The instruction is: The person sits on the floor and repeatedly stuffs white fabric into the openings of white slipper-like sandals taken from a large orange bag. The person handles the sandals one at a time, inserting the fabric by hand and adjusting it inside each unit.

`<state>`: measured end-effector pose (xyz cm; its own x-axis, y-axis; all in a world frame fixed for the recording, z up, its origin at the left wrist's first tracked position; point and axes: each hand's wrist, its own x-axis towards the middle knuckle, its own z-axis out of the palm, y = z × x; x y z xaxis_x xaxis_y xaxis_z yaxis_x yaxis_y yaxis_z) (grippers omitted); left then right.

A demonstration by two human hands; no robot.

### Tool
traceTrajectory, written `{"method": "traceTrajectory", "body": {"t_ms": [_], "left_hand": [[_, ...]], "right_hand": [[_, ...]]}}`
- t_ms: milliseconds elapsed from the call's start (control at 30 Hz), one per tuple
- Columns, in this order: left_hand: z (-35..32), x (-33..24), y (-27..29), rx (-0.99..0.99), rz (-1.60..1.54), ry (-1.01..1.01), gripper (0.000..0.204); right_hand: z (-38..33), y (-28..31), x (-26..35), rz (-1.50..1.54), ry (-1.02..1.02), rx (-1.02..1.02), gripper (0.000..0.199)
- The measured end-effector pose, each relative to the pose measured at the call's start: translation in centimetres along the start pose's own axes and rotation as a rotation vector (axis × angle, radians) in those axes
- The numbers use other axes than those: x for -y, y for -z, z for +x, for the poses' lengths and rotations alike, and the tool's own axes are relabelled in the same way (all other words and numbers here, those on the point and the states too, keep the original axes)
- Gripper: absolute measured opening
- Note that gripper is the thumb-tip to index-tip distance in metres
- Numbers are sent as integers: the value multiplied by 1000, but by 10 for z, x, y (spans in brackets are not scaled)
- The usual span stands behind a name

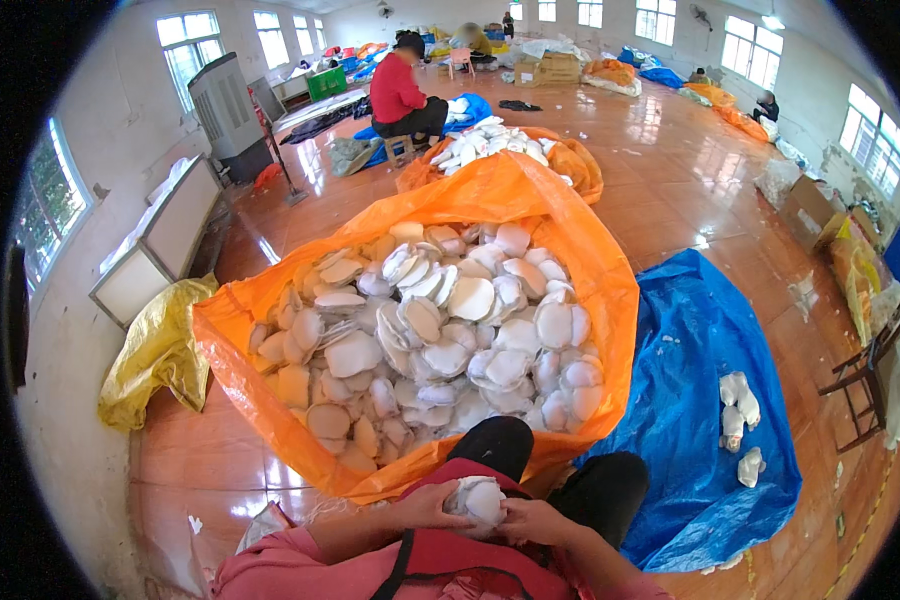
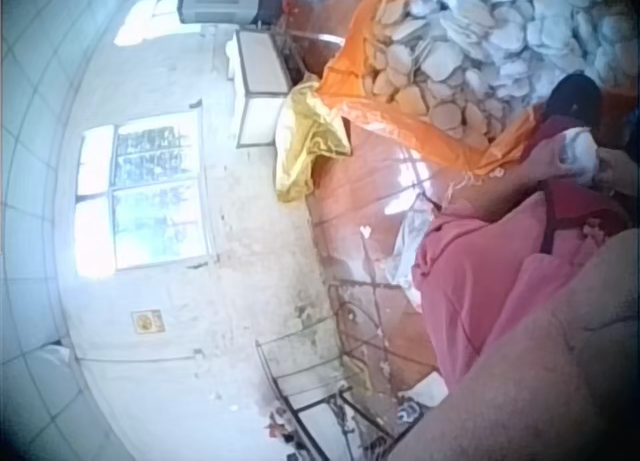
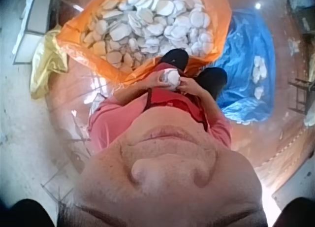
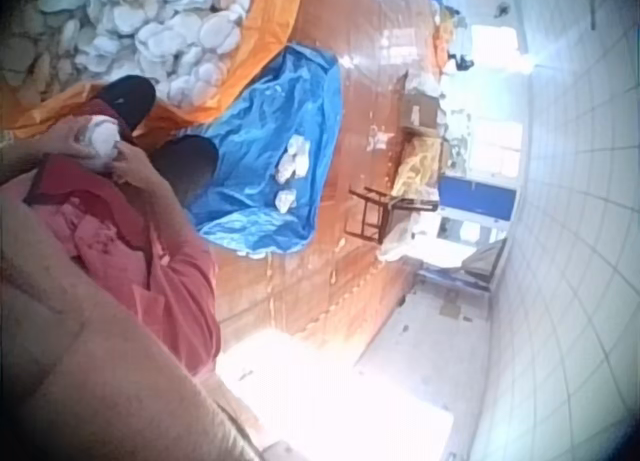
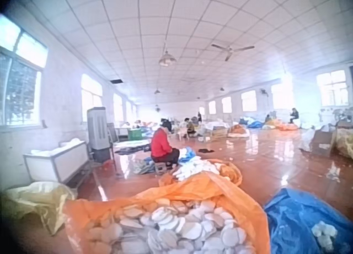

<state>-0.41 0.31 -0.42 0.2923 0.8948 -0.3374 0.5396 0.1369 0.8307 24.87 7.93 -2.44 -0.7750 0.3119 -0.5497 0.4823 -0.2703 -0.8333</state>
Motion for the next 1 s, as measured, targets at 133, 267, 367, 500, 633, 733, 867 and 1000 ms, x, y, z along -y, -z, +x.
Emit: {"method": "traceTrajectory", "body": {"t_ms": [133,267,367,500,633,733,867,1000], "left_hand": [[0,-4,16,226,-95,92,75],[4,-2,13,336,-320,33,70],[9,16,0,447,-700,70,72],[9,7,-6,580,-1048,123,80],[11,8,-10,665,-978,166,84],[15,3,-11,693,-907,197,82],[15,14,-11,638,-816,257,84],[5,-18,-4,568,-666,236,72]], "right_hand": [[-8,2,-25,316,253,-246,27],[3,-1,-32,411,324,-418,27],[14,-10,-34,464,369,-407,25],[33,-24,-39,713,367,-287,29],[50,-37,-53,915,396,-6,34],[66,-38,-74,1119,388,196,38],[62,-44,-67,1138,384,294,43],[44,-40,-51,1034,246,324,51]]}}
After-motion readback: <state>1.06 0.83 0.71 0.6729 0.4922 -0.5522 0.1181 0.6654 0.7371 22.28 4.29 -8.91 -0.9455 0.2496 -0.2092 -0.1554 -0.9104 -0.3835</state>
